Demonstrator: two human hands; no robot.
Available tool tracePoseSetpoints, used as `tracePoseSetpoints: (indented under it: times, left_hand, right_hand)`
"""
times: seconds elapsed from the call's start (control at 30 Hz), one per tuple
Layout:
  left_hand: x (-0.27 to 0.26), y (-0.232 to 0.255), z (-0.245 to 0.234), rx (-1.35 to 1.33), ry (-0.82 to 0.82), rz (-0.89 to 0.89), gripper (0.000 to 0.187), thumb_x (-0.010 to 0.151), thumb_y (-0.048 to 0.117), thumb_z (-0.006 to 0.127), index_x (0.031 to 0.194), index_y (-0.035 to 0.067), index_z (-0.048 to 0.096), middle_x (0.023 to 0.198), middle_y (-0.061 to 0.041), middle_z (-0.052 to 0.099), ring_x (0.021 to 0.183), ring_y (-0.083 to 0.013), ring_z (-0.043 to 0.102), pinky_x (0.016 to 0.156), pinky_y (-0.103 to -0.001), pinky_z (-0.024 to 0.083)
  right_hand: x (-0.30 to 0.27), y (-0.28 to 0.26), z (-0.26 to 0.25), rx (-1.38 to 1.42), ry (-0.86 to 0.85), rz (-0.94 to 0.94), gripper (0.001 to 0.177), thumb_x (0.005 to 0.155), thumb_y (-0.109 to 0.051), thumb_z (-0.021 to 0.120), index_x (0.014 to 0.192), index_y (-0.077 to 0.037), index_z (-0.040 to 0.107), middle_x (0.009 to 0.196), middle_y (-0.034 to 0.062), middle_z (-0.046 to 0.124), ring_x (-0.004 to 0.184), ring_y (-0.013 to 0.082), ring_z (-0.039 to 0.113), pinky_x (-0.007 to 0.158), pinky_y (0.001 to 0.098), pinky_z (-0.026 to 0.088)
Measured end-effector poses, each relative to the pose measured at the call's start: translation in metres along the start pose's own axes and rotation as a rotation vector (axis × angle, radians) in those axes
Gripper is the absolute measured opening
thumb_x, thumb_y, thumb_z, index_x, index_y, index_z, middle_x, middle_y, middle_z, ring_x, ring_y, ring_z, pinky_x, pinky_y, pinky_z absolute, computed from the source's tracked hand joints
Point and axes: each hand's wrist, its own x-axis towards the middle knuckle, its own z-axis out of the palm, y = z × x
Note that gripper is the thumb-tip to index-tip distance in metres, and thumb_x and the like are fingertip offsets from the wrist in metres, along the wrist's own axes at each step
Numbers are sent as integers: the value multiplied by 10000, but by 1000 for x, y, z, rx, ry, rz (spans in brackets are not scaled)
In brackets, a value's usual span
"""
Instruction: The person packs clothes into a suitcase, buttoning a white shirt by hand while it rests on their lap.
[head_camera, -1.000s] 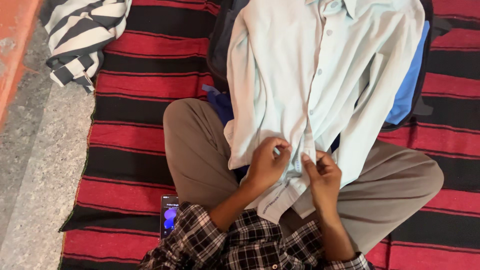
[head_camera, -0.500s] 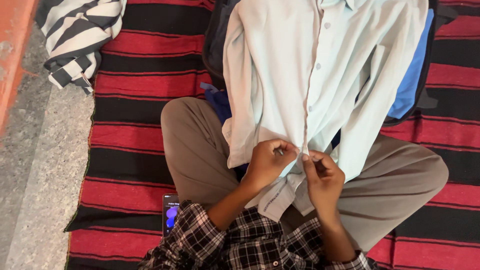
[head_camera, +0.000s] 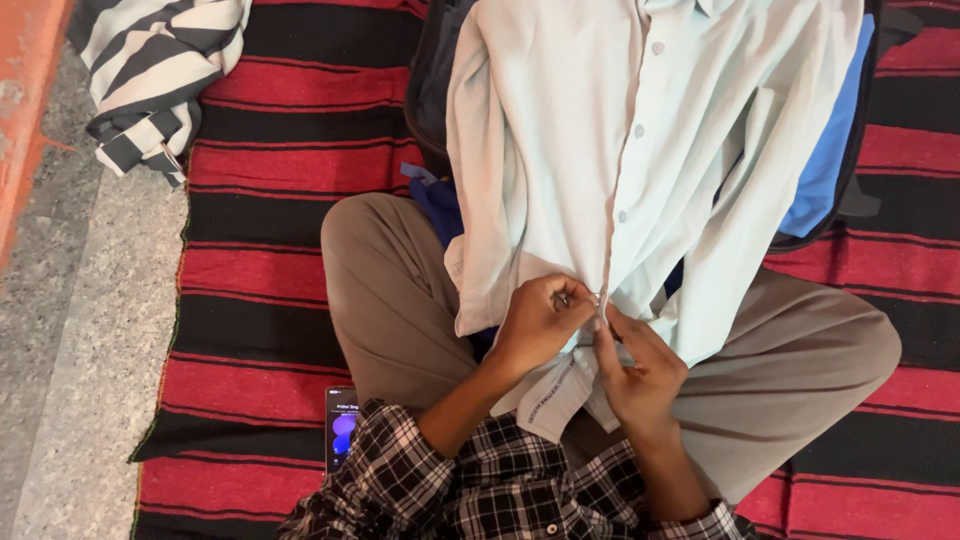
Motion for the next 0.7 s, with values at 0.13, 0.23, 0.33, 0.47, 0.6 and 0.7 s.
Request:
tracePoseSetpoints:
  times: [0.13,0.23,0.33,0.47,0.6,0.7]
  left_hand:
    - [4,-6,-8,-226,-122,-41,186,936,168,708,973,-13,720,788,-1,680,604,-29,538,517,-220,420]
    - [3,-3,-12,-206,-173,-52,163,959,163,687,975,1,683,762,10,634,532,-23,497,458,-212,376]
    - [2,3,-6,-233,-101,32,148,954,141,696,980,-2,668,817,-3,644,576,-27,522,472,-208,399]
    - [4,2,-8,-245,-93,-51,168,937,158,695,1012,9,673,845,-12,671,583,-31,575,445,-212,463]
    - [7,-3,-10,-247,-104,-67,175,945,149,704,1009,-14,705,833,-55,700,584,-51,602,457,-224,504]
    - [7,-2,-12,-215,-101,-84,180,942,135,696,1000,-33,722,839,-83,726,574,-88,641,467,-233,517]
  right_hand:
    - [-4,24,4,419,-11,339,158,1026,-18,657,1140,36,752,959,58,776,780,85,687,707,229,564]
    - [1,38,6,521,-43,433,170,957,-13,681,1118,26,719,984,42,763,773,59,701,685,219,587]
    - [2,35,9,355,-28,366,171,960,2,731,1127,38,733,955,63,763,705,45,642,631,200,524]
    - [5,24,10,257,-41,328,201,946,-7,752,1146,22,749,820,66,752,651,53,669,589,198,520]
    - [8,17,10,138,-43,193,203,929,4,764,1129,29,742,879,82,746,680,76,689,606,206,536]
    - [11,14,9,108,-50,158,204,921,1,773,1120,28,736,925,83,742,708,86,707,613,214,551]
